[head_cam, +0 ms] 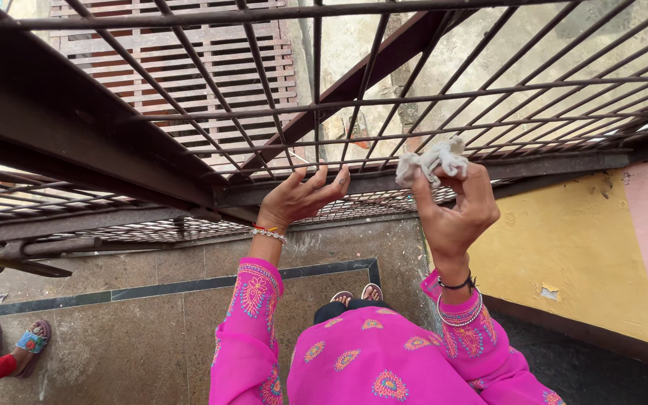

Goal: The person wipes the metal bars of a gate with a cloth, cleaning the vertical bars and the horizontal frame.

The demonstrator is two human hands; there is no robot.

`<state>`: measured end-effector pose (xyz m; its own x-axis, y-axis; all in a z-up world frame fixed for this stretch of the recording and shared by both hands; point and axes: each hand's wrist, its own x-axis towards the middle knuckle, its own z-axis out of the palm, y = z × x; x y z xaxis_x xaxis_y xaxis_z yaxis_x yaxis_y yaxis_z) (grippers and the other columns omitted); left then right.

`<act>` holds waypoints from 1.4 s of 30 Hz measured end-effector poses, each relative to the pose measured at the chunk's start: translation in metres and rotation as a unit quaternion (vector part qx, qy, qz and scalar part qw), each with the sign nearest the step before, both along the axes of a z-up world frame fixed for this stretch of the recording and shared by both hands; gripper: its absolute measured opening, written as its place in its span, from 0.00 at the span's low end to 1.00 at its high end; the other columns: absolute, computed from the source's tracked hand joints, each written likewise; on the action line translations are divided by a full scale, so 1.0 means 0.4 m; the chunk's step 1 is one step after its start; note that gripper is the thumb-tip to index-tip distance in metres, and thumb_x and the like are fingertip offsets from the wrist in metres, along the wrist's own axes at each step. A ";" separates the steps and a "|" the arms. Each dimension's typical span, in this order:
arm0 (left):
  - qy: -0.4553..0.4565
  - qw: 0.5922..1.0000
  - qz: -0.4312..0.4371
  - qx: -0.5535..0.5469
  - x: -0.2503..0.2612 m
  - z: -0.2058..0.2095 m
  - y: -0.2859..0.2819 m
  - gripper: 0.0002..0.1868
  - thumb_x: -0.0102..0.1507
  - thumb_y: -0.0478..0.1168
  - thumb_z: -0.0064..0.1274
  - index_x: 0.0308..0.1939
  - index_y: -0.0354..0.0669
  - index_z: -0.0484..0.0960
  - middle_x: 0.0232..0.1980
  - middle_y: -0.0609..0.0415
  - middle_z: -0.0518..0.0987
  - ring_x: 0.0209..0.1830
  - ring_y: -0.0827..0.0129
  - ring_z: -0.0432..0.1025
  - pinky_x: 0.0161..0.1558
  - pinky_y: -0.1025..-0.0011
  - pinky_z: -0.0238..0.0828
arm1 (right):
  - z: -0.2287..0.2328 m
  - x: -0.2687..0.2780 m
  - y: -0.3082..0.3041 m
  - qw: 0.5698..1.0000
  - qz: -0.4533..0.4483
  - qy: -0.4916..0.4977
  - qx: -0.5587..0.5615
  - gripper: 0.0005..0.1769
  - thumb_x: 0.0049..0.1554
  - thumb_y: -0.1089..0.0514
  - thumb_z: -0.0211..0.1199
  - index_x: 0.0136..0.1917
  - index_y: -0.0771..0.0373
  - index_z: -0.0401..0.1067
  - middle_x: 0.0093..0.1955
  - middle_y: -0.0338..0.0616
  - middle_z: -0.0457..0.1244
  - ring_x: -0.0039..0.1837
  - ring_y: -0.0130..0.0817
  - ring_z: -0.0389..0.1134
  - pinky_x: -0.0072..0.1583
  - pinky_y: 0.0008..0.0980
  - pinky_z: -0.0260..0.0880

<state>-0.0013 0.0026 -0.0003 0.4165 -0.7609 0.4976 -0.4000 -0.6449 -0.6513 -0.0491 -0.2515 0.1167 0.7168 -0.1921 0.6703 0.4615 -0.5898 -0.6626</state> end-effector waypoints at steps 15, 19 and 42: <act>-0.040 0.999 -0.003 0.025 -0.001 -0.022 0.009 0.18 0.75 0.50 0.38 0.68 0.57 0.67 0.72 0.66 0.62 0.66 0.75 0.61 0.58 0.71 0.64 | -0.003 -0.021 0.098 0.995 -0.066 0.001 -0.069 0.13 0.55 0.64 0.74 0.48 0.66 0.71 0.47 0.45 0.65 0.47 0.38 0.69 0.49 0.37 0.71; -0.081 0.996 -0.008 0.035 0.009 -0.027 0.011 0.20 0.75 0.51 0.38 0.70 0.56 0.66 0.65 0.63 0.63 0.68 0.74 0.58 0.59 0.69 0.58 | -0.010 0.036 0.149 0.991 -0.073 -0.055 -0.095 0.15 0.57 0.62 0.75 0.52 0.66 0.71 0.52 0.47 0.65 0.51 0.42 0.69 0.52 0.38 0.71; 0.026 0.994 -0.086 -0.054 0.003 0.007 0.018 0.10 0.72 0.46 0.46 0.55 0.51 0.76 0.47 0.61 0.69 0.39 0.74 0.65 0.41 0.76 0.67 | 0.000 0.005 0.251 0.989 -0.066 -0.055 -0.117 0.16 0.53 0.66 0.75 0.53 0.63 0.74 0.54 0.47 0.65 0.53 0.46 0.70 0.54 0.38 0.72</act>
